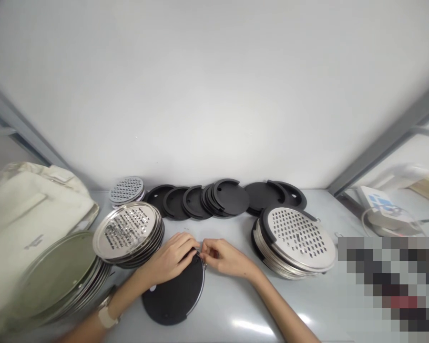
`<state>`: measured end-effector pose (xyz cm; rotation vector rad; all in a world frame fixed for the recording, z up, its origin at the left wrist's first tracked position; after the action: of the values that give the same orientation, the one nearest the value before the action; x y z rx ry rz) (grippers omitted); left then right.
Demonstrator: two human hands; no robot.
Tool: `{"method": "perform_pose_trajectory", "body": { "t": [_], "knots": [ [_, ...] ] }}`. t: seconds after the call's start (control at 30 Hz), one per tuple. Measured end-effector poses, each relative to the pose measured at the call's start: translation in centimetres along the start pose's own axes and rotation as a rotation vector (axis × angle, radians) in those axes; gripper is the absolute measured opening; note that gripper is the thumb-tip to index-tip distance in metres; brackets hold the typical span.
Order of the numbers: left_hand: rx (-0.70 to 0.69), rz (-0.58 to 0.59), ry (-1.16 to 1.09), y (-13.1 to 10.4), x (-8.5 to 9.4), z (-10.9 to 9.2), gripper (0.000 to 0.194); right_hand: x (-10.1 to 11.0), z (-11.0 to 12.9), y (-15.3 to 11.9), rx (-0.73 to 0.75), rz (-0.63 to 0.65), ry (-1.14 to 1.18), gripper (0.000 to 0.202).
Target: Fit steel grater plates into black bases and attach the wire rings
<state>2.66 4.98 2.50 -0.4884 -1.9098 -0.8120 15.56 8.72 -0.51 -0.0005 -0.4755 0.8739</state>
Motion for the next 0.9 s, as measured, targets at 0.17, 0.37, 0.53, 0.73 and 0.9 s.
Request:
{"method": "perform_pose_trajectory", "body": {
  "t": [0.17, 0.37, 0.53, 0.73, 0.9],
  "knots": [
    [-0.016, 0.02, -0.01, 0.02, 0.04, -0.46, 0.01, -0.01, -0.08, 0.0, -0.002, 0.004, -0.006, 0.021],
    [-0.027, 0.03, -0.036, 0.17, 0.25, -0.75, 0.016, -0.09, -0.01, 0.06, -0.001, 0.006, -0.014, 0.024],
    [-0.006, 0.045, -0.06, 0.33, 0.5, -0.89, 0.016, -0.06, 0.19, 0.03, -0.007, 0.006, -0.047, 0.029],
    [-0.025, 0.053, -0.058, 0.2, 0.11, -0.86, 0.014, -0.05, 0.22, -0.04, -0.041, -0.006, -0.055, 0.031],
    [-0.045, 0.043, -0.037, 0.17, -0.07, -0.83, 0.013, -0.02, 0.19, -0.01, -0.035, -0.019, -0.077, 0.031]
  ]
}}
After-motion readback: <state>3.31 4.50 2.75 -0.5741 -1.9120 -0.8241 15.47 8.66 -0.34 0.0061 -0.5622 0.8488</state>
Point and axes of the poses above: each hand's wrist, its own y-axis towards the middle knuckle, its own x-axis out of the back of the hand, z = x × y, the point moved 6 cm from there along y, towards the middle knuckle, and after that the axes turned 6 degrees about -x, right-handed, at the moved point
